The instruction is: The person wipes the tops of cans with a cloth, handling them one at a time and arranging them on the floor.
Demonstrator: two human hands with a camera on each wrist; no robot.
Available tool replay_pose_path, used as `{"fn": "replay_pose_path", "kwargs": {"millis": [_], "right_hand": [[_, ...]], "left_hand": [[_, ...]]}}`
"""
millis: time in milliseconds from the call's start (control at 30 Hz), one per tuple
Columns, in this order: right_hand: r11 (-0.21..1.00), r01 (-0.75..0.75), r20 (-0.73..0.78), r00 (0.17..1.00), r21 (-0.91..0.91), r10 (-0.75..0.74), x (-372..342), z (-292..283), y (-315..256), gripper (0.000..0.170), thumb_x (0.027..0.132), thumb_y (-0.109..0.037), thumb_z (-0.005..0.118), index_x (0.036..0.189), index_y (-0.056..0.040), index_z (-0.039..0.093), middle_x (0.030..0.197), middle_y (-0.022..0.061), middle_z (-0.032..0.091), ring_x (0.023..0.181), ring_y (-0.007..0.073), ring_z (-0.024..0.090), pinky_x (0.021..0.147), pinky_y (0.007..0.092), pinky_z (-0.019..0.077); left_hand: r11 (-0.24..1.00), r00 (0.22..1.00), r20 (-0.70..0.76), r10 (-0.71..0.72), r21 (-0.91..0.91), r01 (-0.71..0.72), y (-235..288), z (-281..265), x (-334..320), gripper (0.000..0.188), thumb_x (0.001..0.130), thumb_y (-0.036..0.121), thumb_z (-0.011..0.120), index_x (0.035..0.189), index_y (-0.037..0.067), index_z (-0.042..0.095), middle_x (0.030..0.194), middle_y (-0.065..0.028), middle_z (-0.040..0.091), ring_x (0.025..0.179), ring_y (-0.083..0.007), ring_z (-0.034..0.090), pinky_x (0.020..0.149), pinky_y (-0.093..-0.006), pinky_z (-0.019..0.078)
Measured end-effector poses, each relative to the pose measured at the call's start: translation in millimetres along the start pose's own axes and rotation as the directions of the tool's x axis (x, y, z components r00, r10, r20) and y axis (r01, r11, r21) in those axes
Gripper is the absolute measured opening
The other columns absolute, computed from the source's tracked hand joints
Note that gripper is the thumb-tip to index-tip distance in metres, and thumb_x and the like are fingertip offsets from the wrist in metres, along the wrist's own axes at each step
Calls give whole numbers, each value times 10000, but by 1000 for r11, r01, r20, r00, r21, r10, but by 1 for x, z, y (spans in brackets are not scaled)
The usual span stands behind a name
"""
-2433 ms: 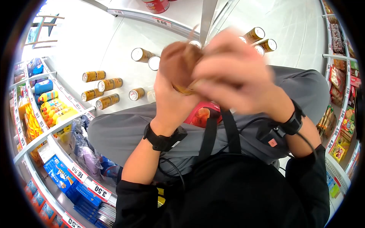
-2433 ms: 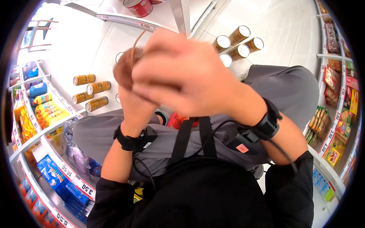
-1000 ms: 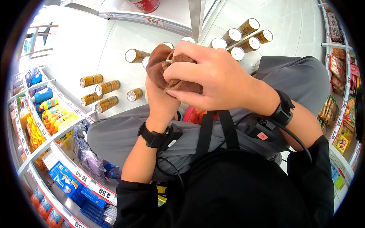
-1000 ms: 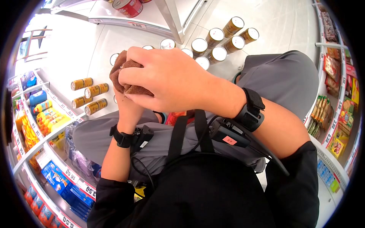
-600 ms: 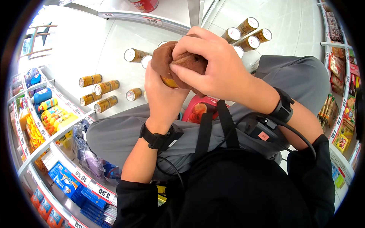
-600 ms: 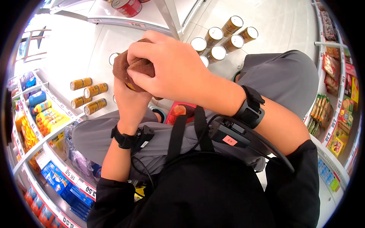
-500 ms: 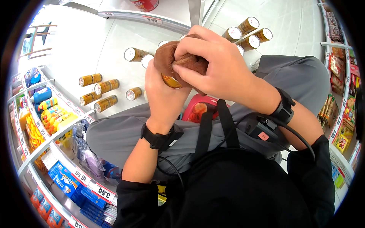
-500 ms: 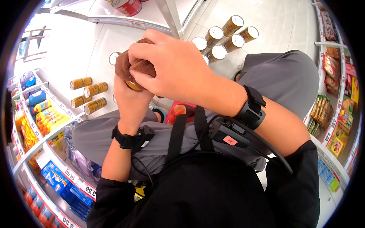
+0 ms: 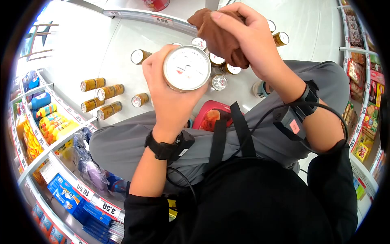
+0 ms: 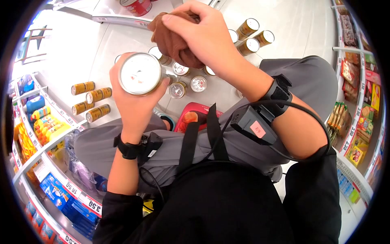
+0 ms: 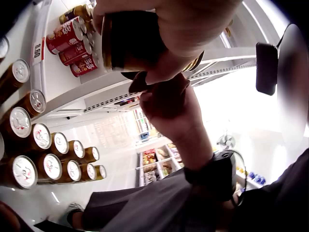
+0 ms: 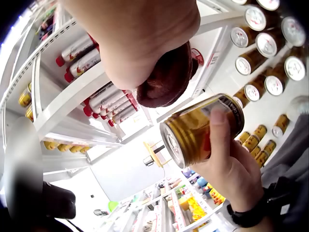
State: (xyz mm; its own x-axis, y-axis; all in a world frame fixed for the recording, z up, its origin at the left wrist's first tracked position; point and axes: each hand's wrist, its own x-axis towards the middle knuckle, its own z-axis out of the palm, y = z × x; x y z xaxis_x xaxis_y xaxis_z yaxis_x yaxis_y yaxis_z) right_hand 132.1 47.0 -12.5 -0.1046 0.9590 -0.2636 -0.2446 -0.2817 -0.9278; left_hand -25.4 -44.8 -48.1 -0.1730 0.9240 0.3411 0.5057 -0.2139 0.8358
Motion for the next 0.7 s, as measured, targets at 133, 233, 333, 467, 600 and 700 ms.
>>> {"fn": "replay_pose_path", "kwargs": {"millis": [133,233,333,467,600,700], "right_hand": [[946,275,241,943,-169,-231,-3,0,17,247,891,-254,705,955,-20,659,878,45,683,826,79,610,733,237,481],[836,425,398,874,-348,-279,-18,5,28,190,948,-216,644,1014,-43,604,901,7,637,819,47,581,702,201,466],[711,583,460,794,-392,-398,-25,11,34,161,946,-183,628,991,-33,590,902,28,603,830,80,563,731,233,454],[631,653,533,740,-420,-411,-21,21,32,173,932,-181,633,985,-24,584,916,49,577,847,109,550,758,257,445],[780,426,497,850,-457,-173,-15,28,34,195,947,-212,616,976,-20,589,884,41,620,819,84,571,726,244,470],[851,268,500,866,-452,-7,-7,28,37,207,957,-222,600,988,-17,596,849,38,639,794,64,579,703,231,483]], "left_hand": [[710,941,172,-290,-621,332,8,-11,3,793,701,72,863,1340,-9,400,1217,-105,541,1139,-181,563,934,-328,510],[522,914,217,-344,-765,378,8,-13,-1,775,722,44,843,1350,6,390,1208,-94,545,1129,-176,564,941,-326,505],[390,874,286,-393,-808,440,0,-18,-6,746,736,20,824,1345,18,394,1207,-85,540,1123,-173,559,960,-326,490],[294,837,339,-429,-824,485,-2,-25,-8,662,786,28,770,1336,29,401,1205,-81,534,1143,-178,538,993,-336,458],[221,827,359,-432,-847,483,-6,-32,-11,629,818,54,724,1356,25,399,1215,-95,533,1154,-193,530,1011,-350,440],[236,836,349,-424,-848,474,-11,-38,-13,614,834,87,706,1365,19,405,1223,-106,534,1153,-205,533,1032,-356,424]]}}
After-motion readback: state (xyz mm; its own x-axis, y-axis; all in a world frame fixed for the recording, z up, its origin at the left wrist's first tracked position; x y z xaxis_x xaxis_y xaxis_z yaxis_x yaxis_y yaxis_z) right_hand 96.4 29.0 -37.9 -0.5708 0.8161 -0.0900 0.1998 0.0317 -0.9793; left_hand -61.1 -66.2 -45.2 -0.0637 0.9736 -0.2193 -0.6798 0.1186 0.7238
